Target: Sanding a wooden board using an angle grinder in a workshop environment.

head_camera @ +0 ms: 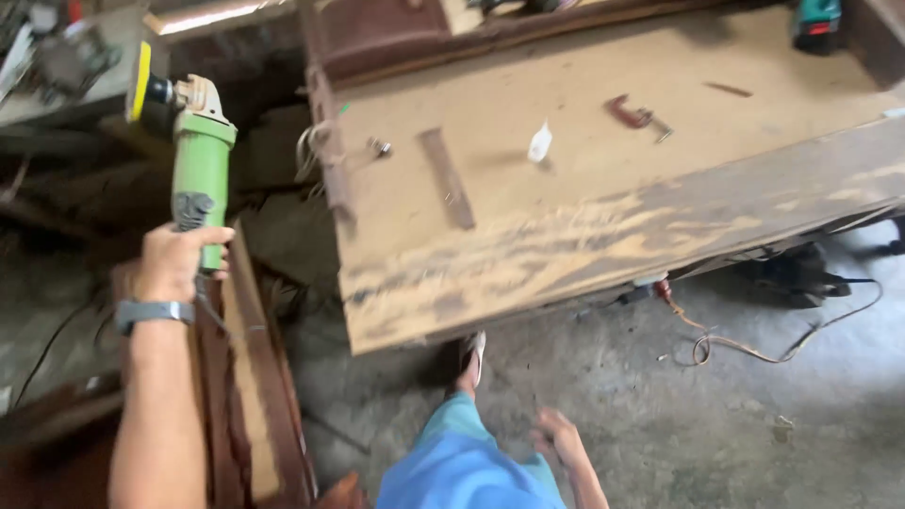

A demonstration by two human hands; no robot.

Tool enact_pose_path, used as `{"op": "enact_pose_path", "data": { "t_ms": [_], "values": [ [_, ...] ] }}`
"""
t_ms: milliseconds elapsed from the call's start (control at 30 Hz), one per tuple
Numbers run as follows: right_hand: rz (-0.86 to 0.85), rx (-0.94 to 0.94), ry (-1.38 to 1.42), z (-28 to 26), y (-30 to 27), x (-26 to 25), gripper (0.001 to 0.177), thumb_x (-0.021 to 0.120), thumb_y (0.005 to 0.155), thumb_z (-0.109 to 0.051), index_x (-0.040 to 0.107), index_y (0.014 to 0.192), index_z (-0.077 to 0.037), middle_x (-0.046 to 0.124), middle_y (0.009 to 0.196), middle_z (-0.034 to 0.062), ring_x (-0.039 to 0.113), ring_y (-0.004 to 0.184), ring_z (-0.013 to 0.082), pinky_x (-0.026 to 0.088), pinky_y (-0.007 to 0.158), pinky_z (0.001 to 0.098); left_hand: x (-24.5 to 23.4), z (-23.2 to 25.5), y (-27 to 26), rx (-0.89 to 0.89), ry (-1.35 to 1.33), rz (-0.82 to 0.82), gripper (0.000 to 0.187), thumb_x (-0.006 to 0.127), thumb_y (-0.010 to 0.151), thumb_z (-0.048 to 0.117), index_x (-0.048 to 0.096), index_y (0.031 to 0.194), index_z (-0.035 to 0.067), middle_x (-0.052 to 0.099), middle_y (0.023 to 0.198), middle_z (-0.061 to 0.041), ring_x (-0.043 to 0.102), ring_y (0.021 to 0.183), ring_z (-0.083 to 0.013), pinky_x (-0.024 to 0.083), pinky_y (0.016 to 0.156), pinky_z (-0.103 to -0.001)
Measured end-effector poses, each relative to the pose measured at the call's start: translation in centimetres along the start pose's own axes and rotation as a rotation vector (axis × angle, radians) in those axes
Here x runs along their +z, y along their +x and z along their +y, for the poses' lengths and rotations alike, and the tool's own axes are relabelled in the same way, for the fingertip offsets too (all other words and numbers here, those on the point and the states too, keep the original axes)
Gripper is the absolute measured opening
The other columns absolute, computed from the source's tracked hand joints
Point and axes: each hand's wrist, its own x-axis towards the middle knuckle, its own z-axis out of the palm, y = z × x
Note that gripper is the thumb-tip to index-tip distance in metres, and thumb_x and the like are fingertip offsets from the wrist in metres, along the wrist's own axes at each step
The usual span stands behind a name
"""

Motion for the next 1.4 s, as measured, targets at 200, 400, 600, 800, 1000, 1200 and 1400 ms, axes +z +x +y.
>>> {"op": "enact_pose_path", "data": {
  "t_ms": [200, 400, 600, 800, 1000, 1200, 1400],
  "values": [
    [-0.6, -0.18, -0.029, -6.5, -16.4, 11.8, 0.061, 0.065, 0.09, -0.028, 0.045, 0.145, -0.009, 0.072, 0.119, 0.0196, 0.071, 0.098, 0.0273, 0.056, 0.085, 0.0363, -4.4, -12.3, -19.9, -0.185, -0.367, -0.096, 0.036, 0.075, 0.074, 0.011, 0.062, 0.106, 0.0, 0.062, 0.069, -0.019, 0.056, 0.046, -0.0287, 0.048, 0.037, -0.039],
    [-1.004, -0.15, 0.059, -4.2, -20.7, 24.7, 0.092, 0.062, 0.088, -0.051, 0.012, 0.16, -0.025, 0.061, 0.125, 0.0246, 0.065, 0.104, 0.0328, 0.053, 0.09, 0.0413, -1.3, -21.2, -32.1, -0.393, -0.472, -0.307, 0.024, 0.078, 0.078, 0.016, 0.069, 0.089, -0.003, 0.067, 0.07, -0.017, 0.061, 0.049, -0.0282, 0.052, 0.045, -0.039],
    [-0.913, -0.13, 0.518, -1.1, -17.1, 27.0, 0.06, 0.068, 0.089, -0.043, 0.054, 0.13, -0.002, 0.067, 0.113, 0.0148, 0.067, 0.098, 0.0259, 0.057, 0.086, 0.04, 2.8, -20.8, -36.5, -0.429, -0.44, -0.546, 0.02, 0.078, 0.075, 0.017, 0.065, 0.069, 0.003, 0.059, 0.059, -0.01, 0.055, 0.044, -0.0213, 0.048, 0.039, -0.033],
    [-0.664, -0.036, 0.736, -1.6, -12.9, 22.2, 0.054, 0.072, 0.081, -0.034, 0.063, 0.114, 0.008, 0.07, 0.1, 0.019, 0.07, 0.083, 0.03, 0.061, 0.079, 0.042, 5.8, -18.9, -35.5, -0.413, -0.149, -0.739, 0.024, 0.079, 0.081, 0.019, 0.058, 0.077, 0.007, 0.053, 0.061, -0.008, 0.05, 0.045, -0.0201, 0.044, 0.04, -0.035],
    [-0.33, -0.179, 1.013, -5.6, -10.8, 17.5, 0.039, 0.067, 0.069, -0.024, 0.064, 0.098, 0.003, 0.067, 0.084, 0.0176, 0.065, 0.069, 0.0313, 0.058, 0.066, 0.0421, 7.7, -21.1, -35.3, 0.407, 0.205, -0.437, 0.03, 0.063, 0.093, 0.043, 0.059, 0.108, 0.017, 0.069, 0.092, -0.006, 0.068, 0.083, -0.0315, 0.051, 0.073, -0.043],
    [-0.177, -0.292, 1.188, -10.3, -12.4, 14.1, 0.037, 0.069, 0.075, -0.025, 0.061, 0.103, -0.001, 0.065, 0.089, 0.0143, 0.066, 0.072, 0.0276, 0.058, 0.068, 0.0409, 13.1, -19.6, -32.4, 0.988, -0.018, -0.267, 0.007, 0.068, 0.099, 0.019, 0.067, 0.103, 0.013, 0.067, 0.099, -0.002, 0.068, 0.082, -0.0223, 0.055, 0.066, -0.033],
    [-0.016, -0.37, 1.121, -13.6, -10.9, 12.9, 0.031, 0.071, 0.077, -0.023, 0.06, 0.1, -0.006, 0.065, 0.08, 0.0142, 0.065, 0.066, 0.0277, 0.057, 0.061, 0.0403, 16.2, -18.4, -29.0, 1.191, -0.014, -0.283, 0.009, 0.068, 0.094, 0.007, 0.063, 0.088, 0.012, 0.065, 0.094, -0.005, 0.063, 0.068, -0.0248, 0.047, 0.051, -0.034]
  ]
}}
